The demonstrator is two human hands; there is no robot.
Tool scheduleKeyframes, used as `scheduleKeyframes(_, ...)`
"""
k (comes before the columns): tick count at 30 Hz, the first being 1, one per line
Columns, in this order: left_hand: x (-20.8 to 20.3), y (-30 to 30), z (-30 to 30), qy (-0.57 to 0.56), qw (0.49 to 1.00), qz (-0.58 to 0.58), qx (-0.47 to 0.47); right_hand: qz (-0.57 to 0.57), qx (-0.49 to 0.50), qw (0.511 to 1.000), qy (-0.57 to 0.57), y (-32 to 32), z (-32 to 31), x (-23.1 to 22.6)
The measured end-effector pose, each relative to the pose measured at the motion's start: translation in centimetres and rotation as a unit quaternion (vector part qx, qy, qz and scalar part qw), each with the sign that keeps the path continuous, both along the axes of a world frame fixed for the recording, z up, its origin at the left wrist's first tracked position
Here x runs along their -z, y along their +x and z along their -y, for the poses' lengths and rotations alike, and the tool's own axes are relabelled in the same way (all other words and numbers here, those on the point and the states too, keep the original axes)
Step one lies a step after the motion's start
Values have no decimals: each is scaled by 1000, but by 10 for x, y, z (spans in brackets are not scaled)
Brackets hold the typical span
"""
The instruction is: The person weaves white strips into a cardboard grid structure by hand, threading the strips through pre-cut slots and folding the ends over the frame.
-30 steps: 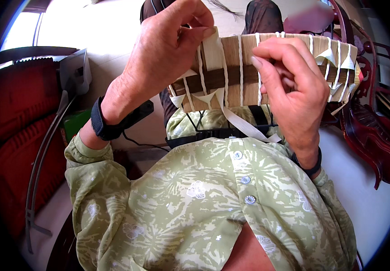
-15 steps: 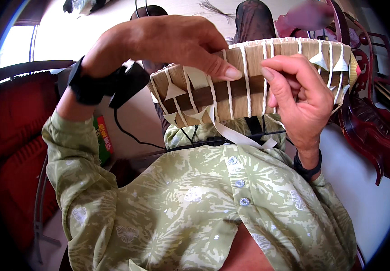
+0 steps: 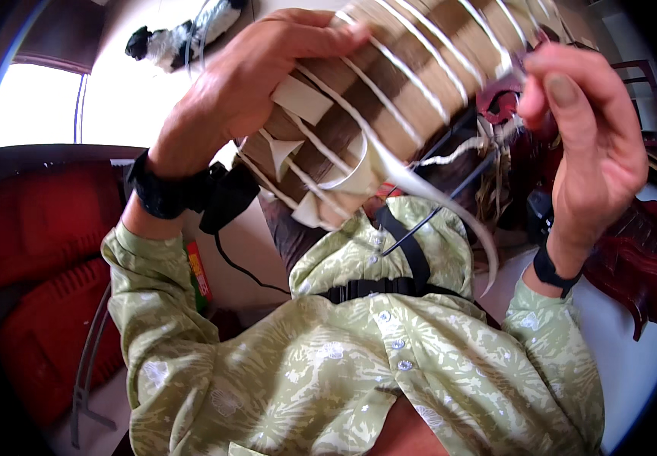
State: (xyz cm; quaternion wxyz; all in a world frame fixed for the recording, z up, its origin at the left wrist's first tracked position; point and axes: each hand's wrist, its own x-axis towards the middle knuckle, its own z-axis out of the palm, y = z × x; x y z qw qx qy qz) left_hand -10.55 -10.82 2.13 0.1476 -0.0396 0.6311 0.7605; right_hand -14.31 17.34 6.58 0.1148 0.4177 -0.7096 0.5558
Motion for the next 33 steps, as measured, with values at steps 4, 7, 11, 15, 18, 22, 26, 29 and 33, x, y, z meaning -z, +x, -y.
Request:
scheduleKeyframes(4,-11,-7,6,-92,975,-186,-77,-60,75,995,33,12,-3,3)
scheduleKeyframes(7,-22,-13,0,73,980,-104,-156,-237,169,942,165,-6,-7,4)
scheduleKeyframes(11,-3,-11,-13,199,958,-122,-164,-299,233,908,181,-35,-14,18)
scheduleKeyframes(15,18,-7,-43,226,941,-97,-232,-292,200,919,171,-59,-4,14)
scheduleKeyframes(18,26,0,-68,267,931,-70,-240,-290,150,923,202,-75,2,13)
scheduleKeyframes(22,46,15,-91,272,911,-50,-306,-146,12,955,257,-88,-11,29)
scheduleKeyframes(26,58,29,-103,285,904,-42,-318,-68,-26,958,278,-85,-23,34)
scheduleKeyframes(29,57,43,-124,291,904,-19,-312,-179,-11,940,291,-85,-21,37)
scheduleKeyframes(33,54,60,-134,309,879,-3,-362,-164,-46,917,362,-68,0,20)
